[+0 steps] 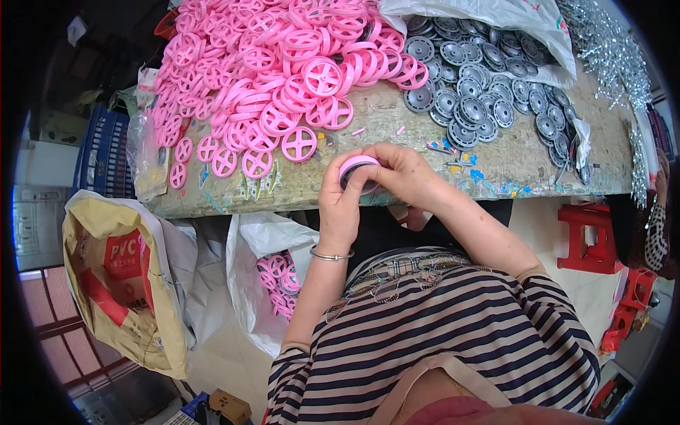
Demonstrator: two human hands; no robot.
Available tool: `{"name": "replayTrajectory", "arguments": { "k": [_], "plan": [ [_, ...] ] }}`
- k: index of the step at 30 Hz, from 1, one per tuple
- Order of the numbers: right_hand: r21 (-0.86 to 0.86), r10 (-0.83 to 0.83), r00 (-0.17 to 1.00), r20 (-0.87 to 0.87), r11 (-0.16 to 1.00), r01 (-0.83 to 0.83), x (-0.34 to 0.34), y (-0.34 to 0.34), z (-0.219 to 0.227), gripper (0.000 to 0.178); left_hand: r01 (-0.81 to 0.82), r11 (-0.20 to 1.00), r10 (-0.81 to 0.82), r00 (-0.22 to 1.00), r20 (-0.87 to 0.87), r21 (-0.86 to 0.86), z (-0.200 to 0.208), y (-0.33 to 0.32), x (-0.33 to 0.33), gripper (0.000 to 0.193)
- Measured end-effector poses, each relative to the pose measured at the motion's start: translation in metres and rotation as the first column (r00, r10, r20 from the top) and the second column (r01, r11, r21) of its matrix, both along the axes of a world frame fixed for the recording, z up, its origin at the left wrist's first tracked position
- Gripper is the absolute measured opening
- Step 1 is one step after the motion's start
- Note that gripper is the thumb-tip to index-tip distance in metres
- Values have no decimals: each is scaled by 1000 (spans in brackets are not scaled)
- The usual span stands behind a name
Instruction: Manually assembling toy parts by inserting pink plastic wheel frames into silver ring bases on a workbench.
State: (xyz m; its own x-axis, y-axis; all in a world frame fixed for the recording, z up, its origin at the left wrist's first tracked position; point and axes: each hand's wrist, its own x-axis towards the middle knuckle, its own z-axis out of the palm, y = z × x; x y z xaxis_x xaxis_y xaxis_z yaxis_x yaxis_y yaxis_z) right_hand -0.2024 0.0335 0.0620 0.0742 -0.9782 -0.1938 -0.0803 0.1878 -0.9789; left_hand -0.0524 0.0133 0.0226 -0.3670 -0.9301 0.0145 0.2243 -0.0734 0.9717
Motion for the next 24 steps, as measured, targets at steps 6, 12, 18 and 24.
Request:
{"name": "replayTrajectory", "arguments": {
  "k": [6,12,18,24],
  "plan": [
    [42,3,999,39,999,-5,0,2,-11,22,-113,993,112,993,-23,-45,2,12,-4,28],
    [-284,-112,947,-301,959,23,-22,-29,-18,34,-279,947,300,944,136,-159,15,27,51,26],
    [-720,-649,376,-661,690,-73,-89,-123,-33,61,-508,769,633,520,574,-388,-2,70,168,29],
    [-468,-412,303,-859,872,-143,-94,-132,-38,64,-275,754,653,203,730,-597,-25,83,193,31]
  ]
}}
